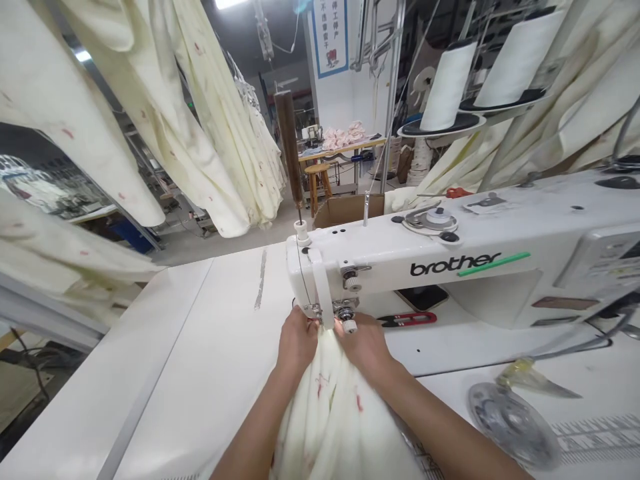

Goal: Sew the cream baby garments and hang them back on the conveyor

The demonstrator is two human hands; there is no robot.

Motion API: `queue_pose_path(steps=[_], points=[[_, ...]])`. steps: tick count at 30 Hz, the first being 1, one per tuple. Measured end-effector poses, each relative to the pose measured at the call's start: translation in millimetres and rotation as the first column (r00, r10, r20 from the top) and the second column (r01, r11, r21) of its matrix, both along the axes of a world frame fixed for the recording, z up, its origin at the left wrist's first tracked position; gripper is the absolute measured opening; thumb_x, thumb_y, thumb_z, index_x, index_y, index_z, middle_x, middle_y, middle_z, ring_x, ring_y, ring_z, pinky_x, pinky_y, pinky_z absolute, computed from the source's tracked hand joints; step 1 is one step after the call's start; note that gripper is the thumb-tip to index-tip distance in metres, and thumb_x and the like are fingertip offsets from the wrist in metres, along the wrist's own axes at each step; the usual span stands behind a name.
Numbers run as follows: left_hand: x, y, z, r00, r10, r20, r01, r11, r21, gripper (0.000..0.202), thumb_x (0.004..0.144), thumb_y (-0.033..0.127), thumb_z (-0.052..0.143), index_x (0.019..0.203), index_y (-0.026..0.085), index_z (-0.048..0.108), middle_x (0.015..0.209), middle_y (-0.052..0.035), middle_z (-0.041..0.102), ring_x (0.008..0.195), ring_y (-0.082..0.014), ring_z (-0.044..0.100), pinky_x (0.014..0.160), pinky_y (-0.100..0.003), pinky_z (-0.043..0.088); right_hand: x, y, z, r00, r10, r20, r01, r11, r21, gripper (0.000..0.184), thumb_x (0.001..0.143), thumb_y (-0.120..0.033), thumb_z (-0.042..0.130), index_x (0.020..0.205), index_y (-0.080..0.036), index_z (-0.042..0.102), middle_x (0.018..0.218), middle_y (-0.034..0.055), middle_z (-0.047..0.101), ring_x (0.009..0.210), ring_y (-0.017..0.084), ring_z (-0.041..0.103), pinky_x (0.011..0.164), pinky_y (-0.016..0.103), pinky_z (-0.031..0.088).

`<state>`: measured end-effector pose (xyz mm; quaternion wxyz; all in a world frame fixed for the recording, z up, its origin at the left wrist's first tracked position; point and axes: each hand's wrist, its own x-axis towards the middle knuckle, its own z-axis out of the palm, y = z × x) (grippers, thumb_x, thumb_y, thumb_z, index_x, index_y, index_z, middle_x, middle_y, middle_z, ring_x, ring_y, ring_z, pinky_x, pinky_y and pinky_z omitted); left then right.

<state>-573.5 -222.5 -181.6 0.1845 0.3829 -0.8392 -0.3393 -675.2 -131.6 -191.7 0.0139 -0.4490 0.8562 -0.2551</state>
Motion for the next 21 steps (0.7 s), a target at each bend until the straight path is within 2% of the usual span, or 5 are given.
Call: queue_pose_path(steps=[5, 12, 16, 18, 21], points=[[-1, 1, -2.5, 1.0, 0.015, 0.02, -0.014, 0.999, -0.042, 0.021, 0.076, 0.011, 0.045, 0.09, 0.016, 0.059, 0.095, -0.0095, 0.063, 0.088, -0.0209, 0.057, 0.073, -0.027, 0.04, 0, -1, -7.6, 1.0, -0.011, -0.018, 0.01, 1.0, -0.014, 0.018, 0.08, -0.016, 0.048, 0.068, -0.015, 0.061, 0.072, 0.0086, 0.064, 0.068, 0.023, 0.058, 0.058, 0.028, 0.038], [2, -1, -1.0, 1.0, -0.018, -0.018, 0.018, 1.0, 0.007, 0.023, 0.076, 0.013, 0.045, 0.094, 0.015, 0.058, 0.095, -0.0081, 0.063, 0.087, -0.0192, 0.057, 0.074, -0.026, 0.04, 0, -1, -10.4, 1.0, -0.002, -0.023, 0.002, 0.999, -0.041, 0.018, 0.082, -0.015, 0.047, 0.07, -0.013, 0.061, 0.071, 0.0102, 0.062, 0.068, 0.024, 0.058, 0.059, 0.029, 0.038], [6, -4, 1.1, 0.998, -0.056, -0.005, 0.057, 0.997, 0.056, 0.022, 0.076, 0.017, 0.045, 0.094, 0.015, 0.057, 0.091, -0.007, 0.063, 0.084, -0.019, 0.058, 0.072, -0.026, 0.04, -6, 12, -0.6, 0.994, 0.105, -0.002, -0.105, 0.991, -0.088, 0.013, 0.084, -0.017, 0.045, 0.08, -0.016, 0.058, 0.076, 0.0054, 0.061, 0.07, 0.02, 0.057, 0.061, 0.026, 0.039], [7, -4, 1.8, 0.998, -0.058, -0.001, 0.058, 0.997, 0.043, 0.02, 0.075, 0.018, 0.046, 0.092, 0.015, 0.057, 0.088, -0.0067, 0.064, 0.082, -0.0189, 0.058, 0.071, -0.026, 0.04, -11, 20, 4.9, 0.98, 0.191, 0.05, -0.181, 0.971, -0.158, 0.013, 0.087, -0.02, 0.041, 0.09, -0.018, 0.054, 0.082, 0.0033, 0.059, 0.074, 0.018, 0.057, 0.064, 0.024, 0.04], [6, -6, 1.8, 0.999, -0.041, 0.014, 0.04, 0.998, 0.042, 0.017, 0.074, 0.019, 0.048, 0.087, 0.015, 0.058, 0.084, -0.0066, 0.064, 0.081, -0.019, 0.058, 0.07, -0.027, 0.04, -16, 26, 10.3, 0.938, 0.29, 0.192, -0.224, 0.926, -0.305, 0.021, 0.091, -0.027, 0.027, 0.09, -0.018, 0.047, 0.078, 0.0034, 0.055, 0.077, 0.019, 0.055, 0.067, 0.026, 0.04]])
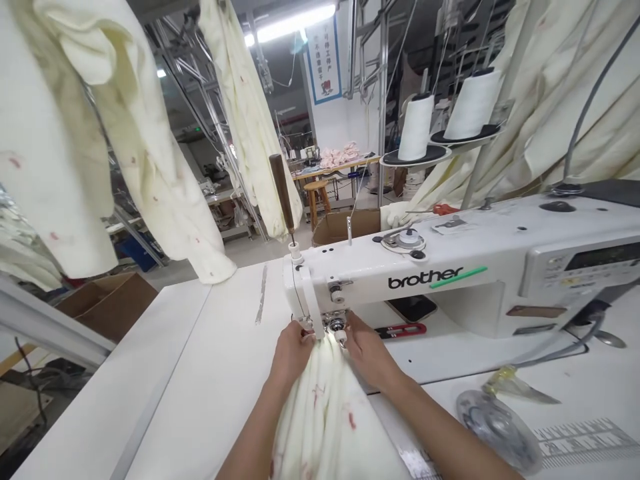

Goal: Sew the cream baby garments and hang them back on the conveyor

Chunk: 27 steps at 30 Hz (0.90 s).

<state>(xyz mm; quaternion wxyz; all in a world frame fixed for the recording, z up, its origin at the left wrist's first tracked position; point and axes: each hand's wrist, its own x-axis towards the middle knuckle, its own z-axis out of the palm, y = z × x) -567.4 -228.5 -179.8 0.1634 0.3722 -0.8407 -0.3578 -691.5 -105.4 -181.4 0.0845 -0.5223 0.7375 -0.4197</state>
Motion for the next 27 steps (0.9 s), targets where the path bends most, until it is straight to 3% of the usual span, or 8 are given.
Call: queue_pose_path(steps=[5, 12, 20, 27], points=[[-2.1, -2.2, -3.2, 1.0, 0.026, 0.012, -0.027, 0.999, 0.036, 0.014, 0.074, 0.021, 0.047, 0.081, 0.014, 0.057, 0.084, -0.0077, 0.064, 0.08, -0.0196, 0.057, 0.067, -0.027, 0.04, -1.4, -2.5, 0.8, 0.991, 0.014, 0.13, -0.012, 1.0, -0.018, 0.023, 0.091, -0.033, 0.022, 0.087, -0.019, 0.041, 0.076, 0.0038, 0.054, 0.075, 0.021, 0.054, 0.069, 0.03, 0.04], [-0.7, -3.0, -5.5, 0.999, 0.032, 0.013, -0.032, 0.999, 0.043, 0.012, 0.071, 0.022, 0.049, 0.074, 0.014, 0.056, 0.076, -0.0053, 0.063, 0.072, -0.0173, 0.055, 0.063, -0.025, 0.038, -2.1, -4.8, -2.1, 0.995, -0.002, 0.104, 0.001, 1.0, 0.01, 0.027, 0.091, -0.037, 0.02, 0.088, -0.02, 0.04, 0.086, 0.0093, 0.057, 0.085, 0.025, 0.055, 0.074, 0.036, 0.042], [0.8, -8.5, -8.0, 1.0, -0.024, 0.003, 0.024, 0.996, 0.089, 0.013, 0.069, 0.022, 0.05, 0.072, 0.015, 0.06, 0.074, -0.0039, 0.063, 0.069, -0.0161, 0.056, 0.061, -0.024, 0.038, -2.0, -4.6, -3.3, 0.994, 0.01, 0.104, -0.009, 1.0, -0.012, 0.027, 0.091, -0.033, 0.018, 0.09, -0.019, 0.041, 0.076, 0.0066, 0.054, 0.088, 0.025, 0.055, 0.077, 0.036, 0.042], [1.2, -7.2, -6.5, 1.0, -0.028, 0.01, 0.028, 0.997, 0.07, 0.016, 0.069, 0.021, 0.048, 0.073, 0.014, 0.061, 0.073, -0.0041, 0.063, 0.068, -0.0166, 0.055, 0.058, -0.024, 0.037, -9.7, -3.9, -5.1, 0.983, 0.111, 0.148, -0.112, 0.994, -0.003, 0.029, 0.091, -0.04, 0.02, 0.086, -0.02, 0.04, 0.073, 0.0044, 0.056, 0.071, 0.021, 0.057, 0.062, 0.029, 0.042]])
